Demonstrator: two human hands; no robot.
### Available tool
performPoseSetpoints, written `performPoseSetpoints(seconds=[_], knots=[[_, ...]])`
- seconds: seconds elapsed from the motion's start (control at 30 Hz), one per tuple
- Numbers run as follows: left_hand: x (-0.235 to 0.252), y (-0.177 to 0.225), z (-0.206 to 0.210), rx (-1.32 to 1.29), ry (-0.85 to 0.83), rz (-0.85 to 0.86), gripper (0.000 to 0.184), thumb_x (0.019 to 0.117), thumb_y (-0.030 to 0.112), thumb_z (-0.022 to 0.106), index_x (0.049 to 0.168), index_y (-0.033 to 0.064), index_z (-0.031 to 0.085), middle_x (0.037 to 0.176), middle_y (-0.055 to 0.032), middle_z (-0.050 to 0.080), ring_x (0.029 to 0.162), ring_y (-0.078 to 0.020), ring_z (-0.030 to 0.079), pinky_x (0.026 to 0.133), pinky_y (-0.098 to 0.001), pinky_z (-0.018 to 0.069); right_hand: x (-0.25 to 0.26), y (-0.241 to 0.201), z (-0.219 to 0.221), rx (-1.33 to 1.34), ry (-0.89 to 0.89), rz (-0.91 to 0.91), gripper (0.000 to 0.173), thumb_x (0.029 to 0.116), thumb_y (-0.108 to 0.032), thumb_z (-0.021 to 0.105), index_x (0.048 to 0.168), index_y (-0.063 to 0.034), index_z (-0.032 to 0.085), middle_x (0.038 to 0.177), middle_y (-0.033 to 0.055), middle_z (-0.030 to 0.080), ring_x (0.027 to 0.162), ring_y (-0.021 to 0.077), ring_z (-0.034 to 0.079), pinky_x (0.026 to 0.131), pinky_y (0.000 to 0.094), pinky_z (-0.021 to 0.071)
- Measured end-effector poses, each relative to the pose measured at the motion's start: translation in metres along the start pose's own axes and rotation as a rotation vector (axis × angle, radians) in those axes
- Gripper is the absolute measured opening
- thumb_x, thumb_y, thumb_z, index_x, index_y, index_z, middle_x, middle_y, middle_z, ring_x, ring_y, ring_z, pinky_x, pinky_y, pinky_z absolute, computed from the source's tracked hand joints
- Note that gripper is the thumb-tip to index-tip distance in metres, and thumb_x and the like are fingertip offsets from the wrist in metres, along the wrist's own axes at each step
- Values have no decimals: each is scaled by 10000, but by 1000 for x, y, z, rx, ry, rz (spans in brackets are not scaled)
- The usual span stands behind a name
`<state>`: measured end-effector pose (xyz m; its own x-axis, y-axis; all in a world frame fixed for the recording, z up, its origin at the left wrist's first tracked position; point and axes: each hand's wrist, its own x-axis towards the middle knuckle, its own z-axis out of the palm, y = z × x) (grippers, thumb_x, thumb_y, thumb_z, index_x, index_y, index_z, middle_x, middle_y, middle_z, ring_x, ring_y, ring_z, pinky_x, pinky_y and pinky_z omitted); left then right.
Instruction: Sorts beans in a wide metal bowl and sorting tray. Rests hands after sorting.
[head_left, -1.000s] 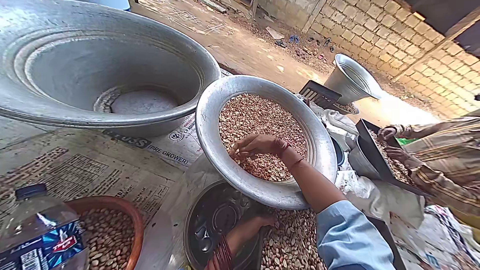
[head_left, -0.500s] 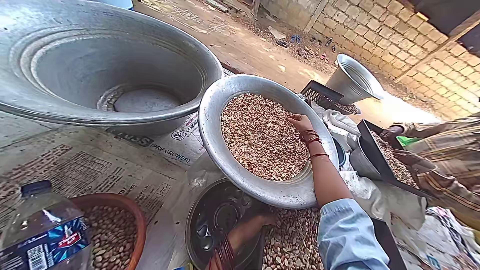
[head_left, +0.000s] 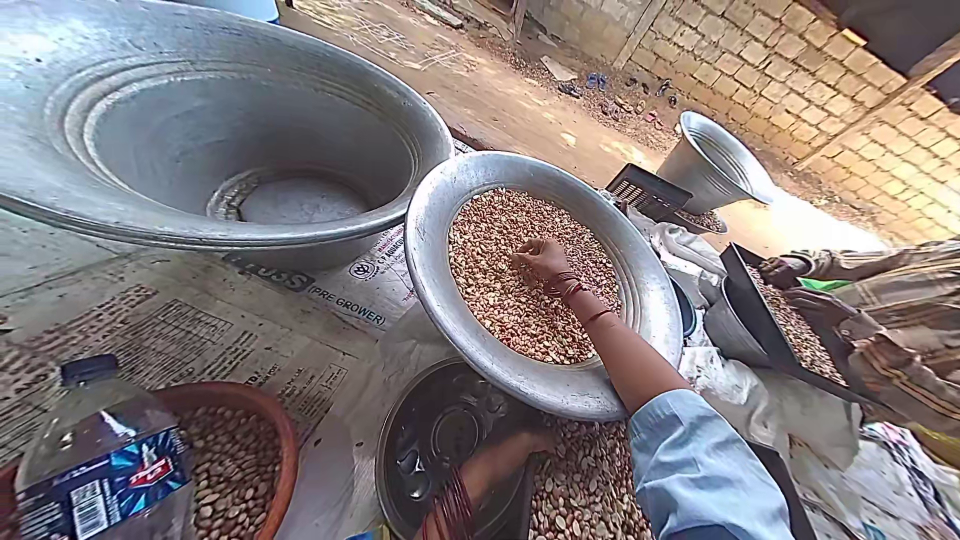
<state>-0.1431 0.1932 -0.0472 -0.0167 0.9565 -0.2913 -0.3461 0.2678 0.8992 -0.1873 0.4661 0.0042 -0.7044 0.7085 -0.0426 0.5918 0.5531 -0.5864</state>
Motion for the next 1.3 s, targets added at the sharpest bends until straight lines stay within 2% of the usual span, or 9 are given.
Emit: performPoseSetpoints(seconds=[0.07, 0.2, 0.33, 0.47, 0.57, 0.67, 1.17, 1.23, 1.3], knots=[[-1, -1, 1, -14, 13, 9, 182, 922, 63, 649, 1084, -20, 655, 972, -40, 654, 920, -73, 604, 879, -282, 507, -3, -1, -2, 28, -16, 25, 252, 943, -249, 762, 1054, -28, 710, 860, 156, 674, 726, 263, 603, 686, 486, 496], [-1, 0, 1, -52, -1, -9, 253, 915, 66, 654, 1150, -23, 620, 1004, -47, 645, 927, -72, 603, 878, -268, 505, -8, 5, -18, 367, 15, 29, 231, 1043, -304, 606, 919, -110, 622, 674, -31, 475, 531, 40, 404, 504, 212, 359], [2, -2, 1, -43, 2, -2, 348, 898, 76, 670, 1221, -29, 595, 1064, -68, 647, 962, -85, 611, 893, -275, 508, 2, -6, -37, 887, 85, 175, 197, 1059, -190, 379, 960, -153, 546, 767, -37, 642, 617, 54, 583, 599, 222, 502], [1, -1, 1, -35, 7, -3, 340, 902, 68, 667, 1218, -35, 595, 1072, -80, 646, 977, -96, 607, 905, -286, 503, -2, 6, -51, 316, 18, 97, 126, 1050, -198, 562, 977, -99, 592, 633, -35, 446, 474, 35, 356, 447, 201, 319], [2, -1, 1, -29, 0, -12, 318, 926, 60, 653, 1220, -46, 597, 1085, -98, 647, 988, -109, 608, 915, -297, 502, 11, 12, -55, -258, -57, 18, 229, 956, -224, 735, 1073, -30, 764, 949, 206, 722, 872, 351, 672, 815, 566, 512], [3, -2, 1, -27, -4, -14, 311, 938, 71, 647, 1221, -48, 598, 1095, -99, 649, 993, -110, 614, 920, -298, 509, 18, 18, -51, -408, -103, -29, 195, 915, -212, 772, 1050, -73, 788, 998, 219, 734, 981, 411, 682, 905, 641, 488], [1, -1, 0, -29, -15, 12, 294, 920, 55, 651, 1191, -51, 613, 1062, -95, 650, 979, -113, 606, 909, -300, 502, 12, 13, -44, -436, -168, -15, 220, 926, -206, 765, 1067, -37, 761, 947, 224, 723, 927, 413, 679, 854, 636, 495], [-1, 4, 2, -22, -10, 11, 184, 922, 39, 632, 1093, -28, 632, 960, -45, 635, 892, -75, 587, 843, -267, 493, -2, -6, -53, -383, -219, -35, 209, 938, -201, 758, 1063, -34, 756, 902, 181, 719, 836, 330, 663, 805, 566, 507], [0, 3, 1, -16, -25, 19, 204, 938, 33, 628, 1124, -51, 629, 997, -67, 638, 916, -82, 586, 866, -269, 494, -28, -37, -62, -286, -314, -128, 171, 954, -183, 731, 1043, -37, 743, 805, 73, 686, 687, 151, 577, 695, 380, 481]])
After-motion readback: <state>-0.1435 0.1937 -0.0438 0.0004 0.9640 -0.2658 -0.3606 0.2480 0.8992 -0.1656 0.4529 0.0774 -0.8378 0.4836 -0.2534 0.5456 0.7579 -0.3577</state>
